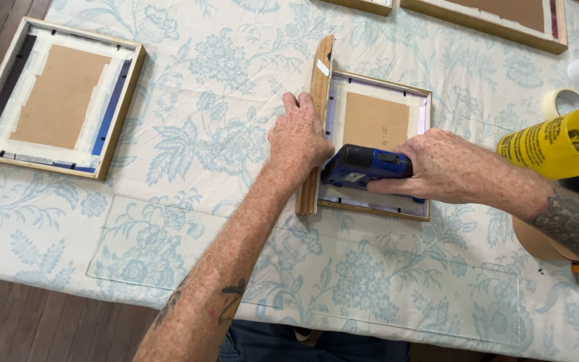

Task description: Assembling picture frames by securing the backings with a staple gun

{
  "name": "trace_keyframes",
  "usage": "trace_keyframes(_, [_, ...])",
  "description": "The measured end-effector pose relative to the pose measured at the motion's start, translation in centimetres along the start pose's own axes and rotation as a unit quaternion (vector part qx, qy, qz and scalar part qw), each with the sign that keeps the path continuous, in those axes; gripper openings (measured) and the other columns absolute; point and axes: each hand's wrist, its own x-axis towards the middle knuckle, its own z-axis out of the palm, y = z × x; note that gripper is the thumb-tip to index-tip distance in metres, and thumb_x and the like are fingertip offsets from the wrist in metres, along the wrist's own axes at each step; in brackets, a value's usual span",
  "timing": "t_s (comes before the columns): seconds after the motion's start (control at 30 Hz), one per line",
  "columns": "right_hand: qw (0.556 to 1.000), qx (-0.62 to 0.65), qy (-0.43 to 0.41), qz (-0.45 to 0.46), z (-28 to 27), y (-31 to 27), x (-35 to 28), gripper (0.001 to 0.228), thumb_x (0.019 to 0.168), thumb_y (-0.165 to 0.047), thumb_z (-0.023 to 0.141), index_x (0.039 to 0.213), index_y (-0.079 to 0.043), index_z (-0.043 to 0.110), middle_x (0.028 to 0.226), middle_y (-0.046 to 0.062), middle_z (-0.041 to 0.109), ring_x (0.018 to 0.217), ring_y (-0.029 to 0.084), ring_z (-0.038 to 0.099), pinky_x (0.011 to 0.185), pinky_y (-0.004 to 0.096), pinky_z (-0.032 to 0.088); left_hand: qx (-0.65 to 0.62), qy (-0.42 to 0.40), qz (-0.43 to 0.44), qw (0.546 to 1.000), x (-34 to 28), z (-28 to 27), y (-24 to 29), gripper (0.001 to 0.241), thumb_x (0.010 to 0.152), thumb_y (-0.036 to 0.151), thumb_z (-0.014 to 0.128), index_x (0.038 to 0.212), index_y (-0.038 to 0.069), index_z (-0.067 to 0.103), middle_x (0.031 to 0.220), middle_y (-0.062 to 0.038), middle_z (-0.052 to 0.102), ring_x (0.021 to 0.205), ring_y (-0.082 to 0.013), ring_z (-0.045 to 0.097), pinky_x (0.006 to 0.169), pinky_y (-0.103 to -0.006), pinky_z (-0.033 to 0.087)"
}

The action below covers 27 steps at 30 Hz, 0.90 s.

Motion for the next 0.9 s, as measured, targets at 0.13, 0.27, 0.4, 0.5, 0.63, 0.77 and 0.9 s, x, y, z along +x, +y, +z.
trace_keyframes(0.13, [1.000, -0.017, 0.006, -0.004, 0.2, 0.4, 0.2, 0.055, 0.088, -0.069, 0.063, 0.083, -0.014, 0.069, 0.070, 0.003, 0.072, 0.066, 0.021, 0.068, 0.067, 0.035, 0.052, -0.003, -0.011, -0.004, 1.000, -0.2, -0.5, 0.1, 0.070, 0.075, 0.021, 0.077, 0.132, 0.010, 0.038, 0.129, -0.010, 0.036, 0.100, -0.0377, 0.065, 0.078, -0.0528, 0.057])
trace_keyframes(0.27, [1.000, -0.018, 0.015, -0.016, 0.5, 0.6, 0.3, 0.054, 0.089, -0.068, 0.064, 0.082, -0.014, 0.069, 0.068, 0.001, 0.071, 0.062, 0.020, 0.065, 0.065, 0.034, 0.051, -0.004, -0.011, -0.005, 1.000, 0.0, -0.2, 0.1, 0.072, 0.073, 0.021, 0.079, 0.132, 0.010, 0.039, 0.130, -0.009, 0.036, 0.102, -0.0375, 0.065, 0.080, -0.0533, 0.057])
trace_keyframes(0.4, [1.000, -0.012, 0.008, -0.016, 0.4, 0.5, 0.2, 0.053, 0.090, -0.067, 0.064, 0.082, -0.014, 0.069, 0.066, 0.000, 0.069, 0.059, 0.017, 0.063, 0.061, 0.032, 0.051, -0.010, -0.003, 0.000, 1.000, -0.2, -0.3, 0.0, 0.067, 0.074, 0.018, 0.076, 0.130, 0.010, 0.040, 0.128, -0.010, 0.037, 0.101, -0.0379, 0.064, 0.080, -0.0540, 0.057])
trace_keyframes(0.5, [1.000, -0.006, 0.014, -0.016, 0.5, 0.6, 0.2, 0.054, 0.089, -0.068, 0.064, 0.081, -0.014, 0.069, 0.066, 0.001, 0.069, 0.059, 0.017, 0.064, 0.061, 0.032, 0.052, -0.007, -0.006, 0.004, 1.000, -0.4, -0.6, 0.1, 0.066, 0.075, 0.018, 0.075, 0.130, 0.009, 0.040, 0.128, -0.011, 0.037, 0.099, -0.0380, 0.066, 0.079, -0.0528, 0.058])
trace_keyframes(0.63, [1.000, -0.010, 0.015, -0.021, 0.4, 0.7, 0.2, 0.054, 0.088, -0.069, 0.063, 0.084, -0.015, 0.069, 0.066, 0.000, 0.071, 0.061, 0.019, 0.067, 0.065, 0.033, 0.054, -0.007, -0.005, 0.010, 1.000, -0.3, -0.7, 0.1, 0.067, 0.075, 0.019, 0.075, 0.131, 0.009, 0.040, 0.129, -0.011, 0.037, 0.101, -0.0390, 0.066, 0.081, -0.0549, 0.057])
trace_keyframes(0.77, [0.999, -0.004, 0.023, -0.029, 0.7, 1.0, 0.4, 0.054, 0.089, -0.068, 0.064, 0.081, -0.014, 0.068, 0.070, 0.002, 0.071, 0.065, 0.022, 0.067, 0.067, 0.037, 0.051, -0.002, -0.001, 0.007, 1.000, -0.2, -0.4, 0.0, 0.066, 0.075, 0.019, 0.075, 0.130, 0.009, 0.040, 0.129, -0.011, 0.038, 0.101, -0.0391, 0.065, 0.080, -0.0551, 0.057])
trace_keyframes(0.9, [0.983, 0.183, 0.023, -0.012, -0.6, -0.7, 0.7, 0.042, 0.090, -0.041, 0.079, 0.065, -0.009, 0.066, 0.051, 0.005, 0.064, 0.052, 0.019, 0.064, 0.048, 0.026, 0.049, -0.069, 0.009, 0.039, 0.997, -0.9, -1.1, -0.3, 0.063, 0.071, 0.013, 0.078, 0.125, -0.001, 0.048, 0.128, -0.017, 0.044, 0.109, -0.0532, 0.066, 0.094, -0.0682, 0.054])
